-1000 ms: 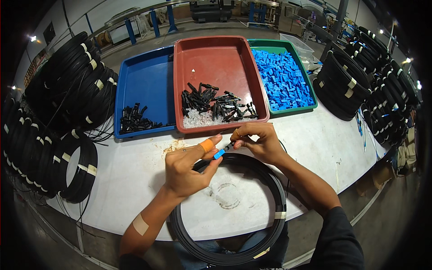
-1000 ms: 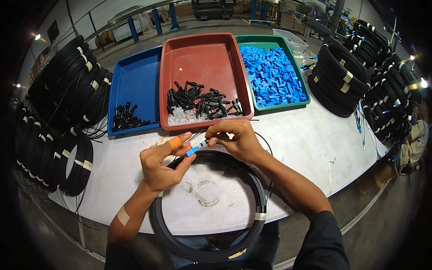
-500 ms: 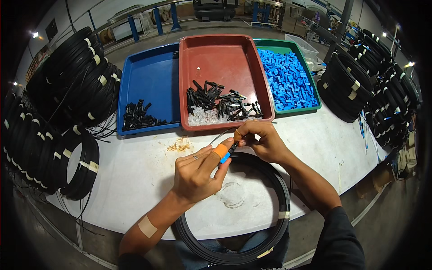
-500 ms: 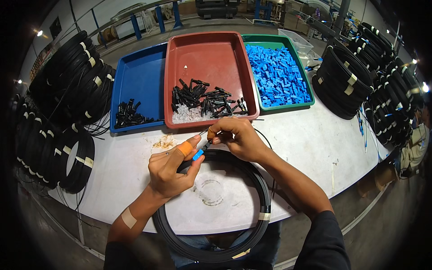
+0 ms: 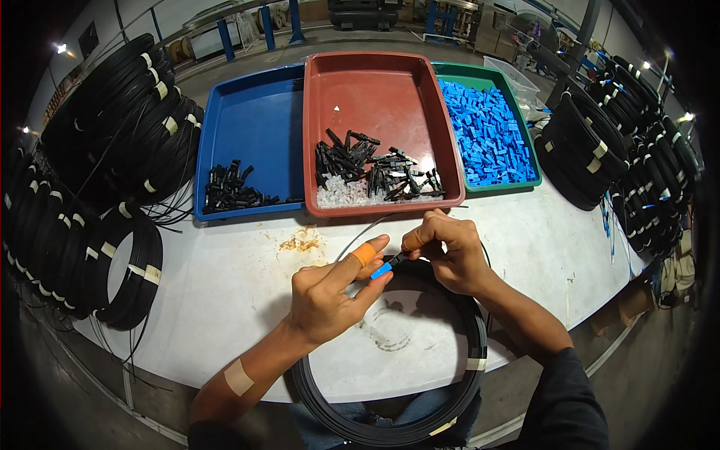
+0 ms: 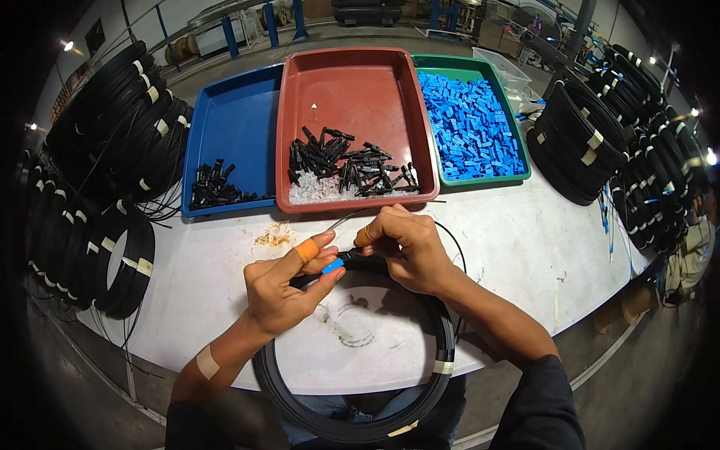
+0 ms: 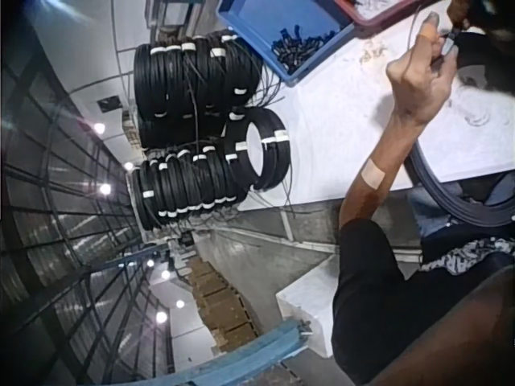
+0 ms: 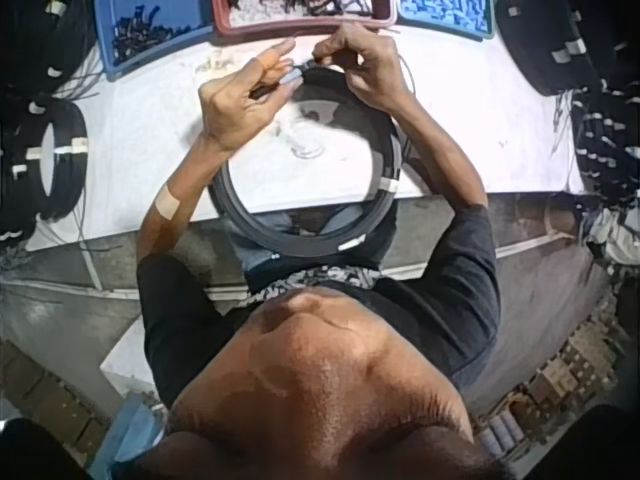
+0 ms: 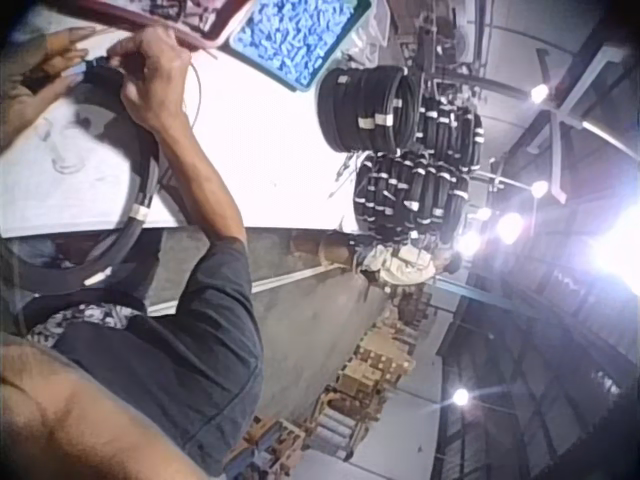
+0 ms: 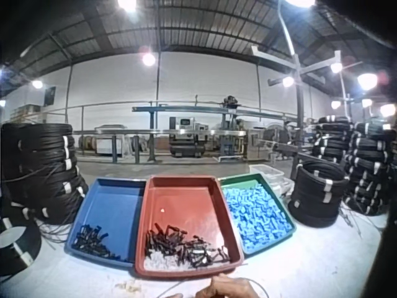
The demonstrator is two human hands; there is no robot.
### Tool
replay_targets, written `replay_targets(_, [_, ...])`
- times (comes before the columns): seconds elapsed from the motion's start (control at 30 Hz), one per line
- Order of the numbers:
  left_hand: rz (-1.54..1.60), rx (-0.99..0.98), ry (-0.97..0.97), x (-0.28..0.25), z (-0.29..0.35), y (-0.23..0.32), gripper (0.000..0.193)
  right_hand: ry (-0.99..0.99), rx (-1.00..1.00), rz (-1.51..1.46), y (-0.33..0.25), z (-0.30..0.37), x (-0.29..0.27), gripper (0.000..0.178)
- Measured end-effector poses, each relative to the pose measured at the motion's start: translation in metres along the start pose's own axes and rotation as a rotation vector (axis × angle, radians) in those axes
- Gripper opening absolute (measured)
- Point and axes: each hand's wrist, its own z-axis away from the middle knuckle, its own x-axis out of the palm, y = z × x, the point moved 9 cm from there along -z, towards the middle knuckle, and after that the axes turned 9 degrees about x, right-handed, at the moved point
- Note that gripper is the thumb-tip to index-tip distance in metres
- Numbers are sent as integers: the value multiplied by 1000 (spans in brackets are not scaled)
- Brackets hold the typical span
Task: The person assembles cable connectors by taking components from trays and attaching them onto the ends of coiled cables by hand.
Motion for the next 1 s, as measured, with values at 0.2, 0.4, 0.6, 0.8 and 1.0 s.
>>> replay_targets(0.2, [33, -18, 7, 0, 0, -1, 51, 1, -13, -20, -1, 0, 1, 23])
replay_targets(0.4, [51, -32, 16, -1, 0, -1, 50, 27, -33, -34, -5, 0, 1, 23])
replay_targets(0.6, [27, 6, 22, -3, 0, 2, 48, 3, -47, -29, -11, 2, 5, 24])
replay_targets(0.8, [21, -35, 46, -5, -5, 1, 39, -18, -13, 1, -5, 0, 4, 23])
replay_targets(1.0, [-10, -30, 33, -4, -6, -11, 20, -50, 19, 54, -7, -2, 2, 20])
